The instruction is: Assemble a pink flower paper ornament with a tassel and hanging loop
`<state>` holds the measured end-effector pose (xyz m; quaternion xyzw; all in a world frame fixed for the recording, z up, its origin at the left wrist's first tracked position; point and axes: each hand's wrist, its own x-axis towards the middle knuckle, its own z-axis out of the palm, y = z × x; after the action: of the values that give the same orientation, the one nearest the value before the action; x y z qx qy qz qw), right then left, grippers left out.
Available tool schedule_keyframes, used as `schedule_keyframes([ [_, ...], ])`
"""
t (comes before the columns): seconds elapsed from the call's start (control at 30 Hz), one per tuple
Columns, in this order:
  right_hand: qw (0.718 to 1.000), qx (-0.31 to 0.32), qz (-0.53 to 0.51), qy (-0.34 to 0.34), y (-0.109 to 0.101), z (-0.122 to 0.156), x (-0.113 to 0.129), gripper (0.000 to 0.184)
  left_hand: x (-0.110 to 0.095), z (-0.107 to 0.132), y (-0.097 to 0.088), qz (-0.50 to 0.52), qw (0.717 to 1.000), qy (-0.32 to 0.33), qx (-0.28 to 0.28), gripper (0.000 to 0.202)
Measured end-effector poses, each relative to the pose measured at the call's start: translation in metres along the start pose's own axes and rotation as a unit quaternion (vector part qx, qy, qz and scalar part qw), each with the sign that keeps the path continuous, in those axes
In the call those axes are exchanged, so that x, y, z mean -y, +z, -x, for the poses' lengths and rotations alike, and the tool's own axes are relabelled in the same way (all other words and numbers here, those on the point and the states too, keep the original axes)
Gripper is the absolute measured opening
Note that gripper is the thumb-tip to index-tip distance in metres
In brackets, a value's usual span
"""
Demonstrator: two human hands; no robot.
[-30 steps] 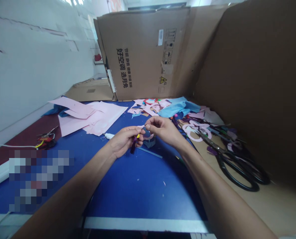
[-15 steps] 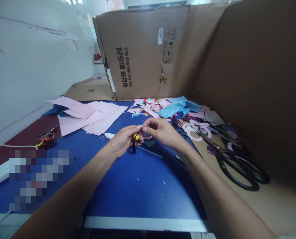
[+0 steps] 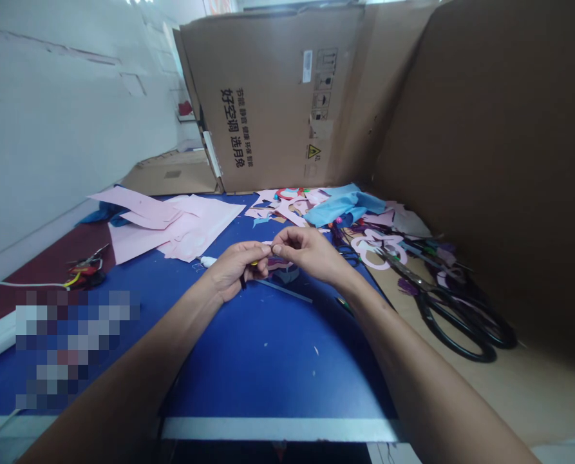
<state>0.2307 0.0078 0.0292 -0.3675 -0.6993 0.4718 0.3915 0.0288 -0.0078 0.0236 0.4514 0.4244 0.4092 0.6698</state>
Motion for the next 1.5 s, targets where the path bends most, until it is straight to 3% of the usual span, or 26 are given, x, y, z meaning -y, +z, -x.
schedule_keyframes([
  [0.43,1.000,-0.003,-0.013,0.006,0.001,0.000,0.000,0.036,0.001,-0.001,0.000,0.003,1.000,0.001,-0.020,0.020],
  [1.0,0.999,-0.025,-0.020,-0.005,-0.003,-0.002,-0.004,0.036,0.001,-0.003,-0.004,0.077,0.997,-0.020,-0.003,0.012],
  [1.1,0.997,-0.065,0.043,-0.014,-0.017,-0.002,-0.008,0.029,-0.001,-0.003,-0.004,0.067,0.997,-0.009,-0.028,0.012],
  [1.2,0.976,-0.096,0.194,-0.010,-0.036,-0.002,-0.016,0.018,-0.005,-0.003,-0.004,0.065,0.997,-0.008,-0.048,0.011],
  [1.3,0.951,-0.015,0.308,0.027,-0.045,-0.002,-0.025,0.013,-0.007,-0.003,-0.006,0.064,0.996,-0.004,-0.061,0.012],
  [1.4,0.923,0.088,0.371,0.055,-0.042,-0.002,-0.033,0.026,-0.007,-0.004,-0.008,0.059,0.996,0.002,-0.066,0.012],
  [1.5,0.901,0.130,0.408,0.066,-0.036,-0.002,-0.035,0.024,-0.007,-0.004,-0.008,0.059,0.996,0.003,-0.068,0.013],
])
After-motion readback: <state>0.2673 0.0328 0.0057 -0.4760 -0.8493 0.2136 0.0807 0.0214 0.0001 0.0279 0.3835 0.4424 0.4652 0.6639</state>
